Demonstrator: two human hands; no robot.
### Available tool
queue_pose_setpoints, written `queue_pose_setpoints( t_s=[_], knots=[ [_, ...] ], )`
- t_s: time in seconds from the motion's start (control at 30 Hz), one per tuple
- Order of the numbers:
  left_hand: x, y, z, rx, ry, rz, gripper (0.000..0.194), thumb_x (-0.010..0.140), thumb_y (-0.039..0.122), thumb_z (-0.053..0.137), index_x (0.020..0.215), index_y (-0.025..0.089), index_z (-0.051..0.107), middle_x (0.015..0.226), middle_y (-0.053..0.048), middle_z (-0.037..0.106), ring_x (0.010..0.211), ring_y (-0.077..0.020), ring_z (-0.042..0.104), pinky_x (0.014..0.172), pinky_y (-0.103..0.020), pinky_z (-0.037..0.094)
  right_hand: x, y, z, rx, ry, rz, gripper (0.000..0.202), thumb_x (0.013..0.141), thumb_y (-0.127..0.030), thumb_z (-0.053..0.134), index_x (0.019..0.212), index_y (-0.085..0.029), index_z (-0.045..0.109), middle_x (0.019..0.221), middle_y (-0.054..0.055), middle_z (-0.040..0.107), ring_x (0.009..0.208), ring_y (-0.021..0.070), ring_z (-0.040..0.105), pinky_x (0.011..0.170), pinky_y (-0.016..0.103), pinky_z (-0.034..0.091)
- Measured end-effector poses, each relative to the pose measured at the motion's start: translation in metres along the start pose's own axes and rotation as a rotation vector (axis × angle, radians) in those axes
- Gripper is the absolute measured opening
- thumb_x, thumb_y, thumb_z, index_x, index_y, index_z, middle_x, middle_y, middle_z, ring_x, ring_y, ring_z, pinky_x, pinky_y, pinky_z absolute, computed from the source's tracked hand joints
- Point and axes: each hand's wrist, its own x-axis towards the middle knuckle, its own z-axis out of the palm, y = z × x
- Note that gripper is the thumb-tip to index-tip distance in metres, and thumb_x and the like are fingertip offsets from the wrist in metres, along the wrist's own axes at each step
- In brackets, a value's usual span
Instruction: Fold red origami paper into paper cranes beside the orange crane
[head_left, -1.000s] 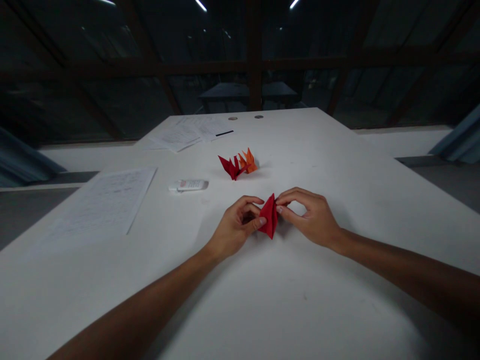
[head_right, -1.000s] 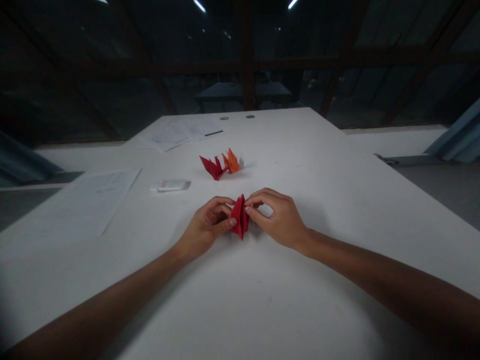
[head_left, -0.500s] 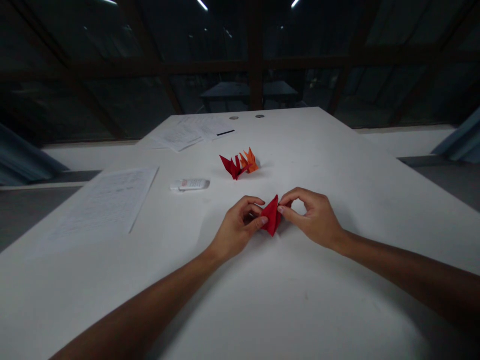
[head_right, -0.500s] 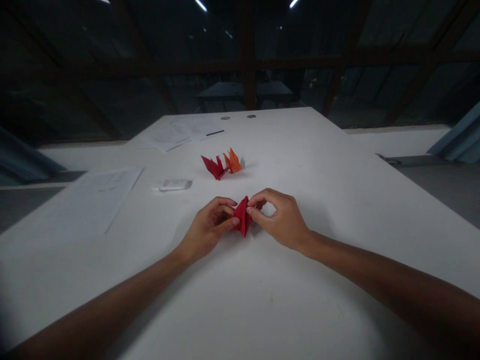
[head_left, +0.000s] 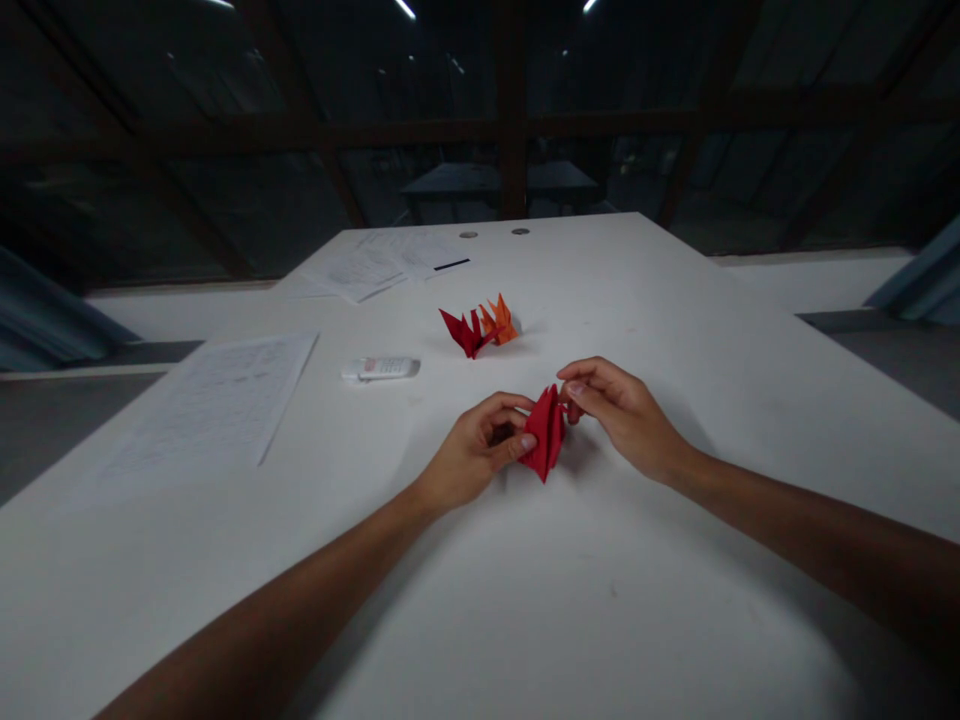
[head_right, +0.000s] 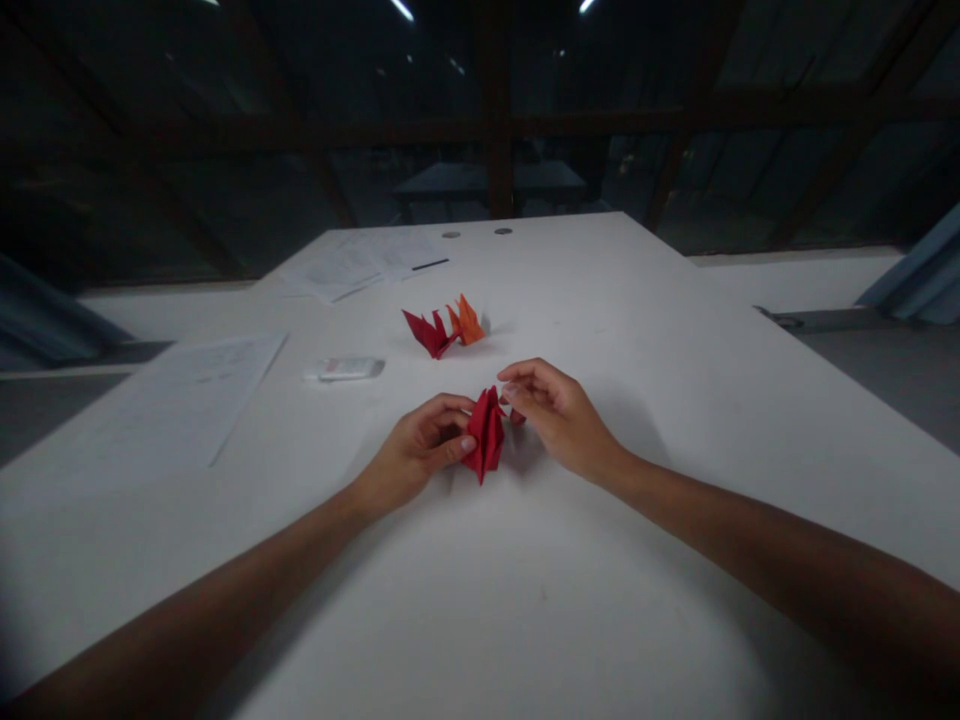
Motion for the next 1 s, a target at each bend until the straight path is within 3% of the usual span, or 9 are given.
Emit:
queue_pose_setpoints(
  t_s=[0.1,0.2,0.37,0.53,0.8,1.0],
  knots=[
    [-0.001,0.003,-0.002,0.004,-0.074,-0.018,0.030,0.087,0.030,0.074,0.113,0.018,0.063,0.092,-0.005,0.072,0.080,-0.0145,0.066,0.074,-0.027,0.051,0.000,-0.001,0.001,0.011,-0.058,0.016,0.026,0.091,-0.040,0.067,0.111,-0.023,0.066,0.086,0.000,0.067,0.075,0.0138,0.063,0.071,0.030,0.053],
    [0.000,0.004,-0.003,0.044,-0.082,-0.022,0.029,0.089,0.032,0.070,0.114,0.018,0.064,0.097,-0.007,0.072,0.085,-0.0158,0.067,0.078,-0.028,0.052,-0.001,0.000,0.002,0.003,-0.096,0.037,0.022,0.091,-0.040,0.068,0.102,-0.021,0.069,0.085,0.001,0.069,0.074,0.0140,0.064,0.070,0.030,0.054],
    [-0.002,0.002,0.001,0.212,0.103,0.067,0.033,0.088,0.035,0.071,0.115,0.019,0.062,0.106,-0.008,0.067,0.092,-0.0179,0.064,0.081,-0.031,0.051,-0.001,0.003,0.002,-0.013,-0.057,0.025,0.022,0.087,-0.041,0.071,0.094,-0.020,0.070,0.083,0.002,0.072,0.072,0.0151,0.066,0.069,0.031,0.056],
    [-0.007,0.009,0.011,0.568,0.270,0.260,0.028,0.081,0.033,0.078,0.098,0.020,0.062,0.093,-0.003,0.061,0.085,-0.0164,0.055,0.081,-0.030,0.044,-0.006,-0.001,0.005,-0.139,0.059,-0.032,0.017,0.087,-0.037,0.073,0.092,-0.020,0.072,0.083,0.003,0.074,0.075,0.0171,0.069,0.072,0.032,0.057],
    [-0.006,0.012,0.016,0.710,0.313,0.378,0.015,0.085,0.018,0.067,0.100,0.021,0.065,0.092,-0.003,0.059,0.084,-0.0169,0.053,0.076,-0.030,0.043,-0.015,-0.008,0.009,-0.290,0.033,-0.059,0.012,0.090,-0.032,0.069,0.097,-0.023,0.072,0.088,0.004,0.076,0.081,0.0197,0.071,0.074,0.034,0.056],
    [-0.006,0.013,0.018,0.679,0.283,0.381,0.005,0.089,0.024,0.066,0.091,0.020,0.068,0.087,-0.003,0.061,0.078,-0.0155,0.054,0.070,-0.028,0.044,-0.014,-0.004,0.007,-0.251,0.018,-0.041,0.012,0.089,-0.029,0.069,0.099,-0.023,0.069,0.086,0.003,0.076,0.080,0.0192,0.072,0.074,0.033,0.055]
  ],
)
